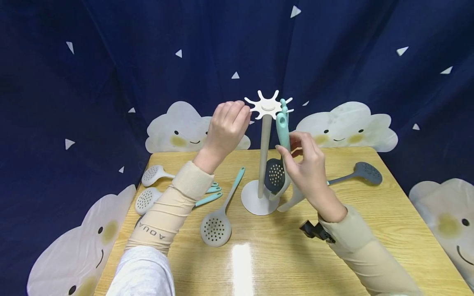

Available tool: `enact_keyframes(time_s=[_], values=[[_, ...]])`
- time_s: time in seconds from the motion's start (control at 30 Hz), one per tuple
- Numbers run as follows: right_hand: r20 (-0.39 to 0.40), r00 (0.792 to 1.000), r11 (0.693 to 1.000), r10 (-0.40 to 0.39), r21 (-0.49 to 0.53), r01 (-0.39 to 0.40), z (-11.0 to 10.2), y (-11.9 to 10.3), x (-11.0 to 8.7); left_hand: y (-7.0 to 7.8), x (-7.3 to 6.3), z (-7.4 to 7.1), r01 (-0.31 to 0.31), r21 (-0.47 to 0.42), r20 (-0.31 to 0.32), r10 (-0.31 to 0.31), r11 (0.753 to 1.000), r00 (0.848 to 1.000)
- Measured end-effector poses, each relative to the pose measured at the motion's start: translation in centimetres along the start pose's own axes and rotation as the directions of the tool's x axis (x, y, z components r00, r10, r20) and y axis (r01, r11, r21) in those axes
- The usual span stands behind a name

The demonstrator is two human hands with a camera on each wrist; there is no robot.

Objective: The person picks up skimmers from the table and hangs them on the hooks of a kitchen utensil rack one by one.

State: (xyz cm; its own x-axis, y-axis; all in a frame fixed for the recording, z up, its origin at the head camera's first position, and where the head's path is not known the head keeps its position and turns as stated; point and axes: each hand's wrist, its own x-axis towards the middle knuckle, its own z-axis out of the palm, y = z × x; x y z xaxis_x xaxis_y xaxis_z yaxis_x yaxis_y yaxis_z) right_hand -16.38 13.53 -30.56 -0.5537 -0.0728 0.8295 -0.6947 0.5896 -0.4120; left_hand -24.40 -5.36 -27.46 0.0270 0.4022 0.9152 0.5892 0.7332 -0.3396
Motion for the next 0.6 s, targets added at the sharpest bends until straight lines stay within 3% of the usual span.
enact_keyframes(time_s=[0.6], values=[[0.013,0.999,0.999,0.042,0.008,-0.043,1.3,0.5,0.0,0.0,0.0,0.0,0.003,0.001,0.011,-0.003,1.000,1.000]])
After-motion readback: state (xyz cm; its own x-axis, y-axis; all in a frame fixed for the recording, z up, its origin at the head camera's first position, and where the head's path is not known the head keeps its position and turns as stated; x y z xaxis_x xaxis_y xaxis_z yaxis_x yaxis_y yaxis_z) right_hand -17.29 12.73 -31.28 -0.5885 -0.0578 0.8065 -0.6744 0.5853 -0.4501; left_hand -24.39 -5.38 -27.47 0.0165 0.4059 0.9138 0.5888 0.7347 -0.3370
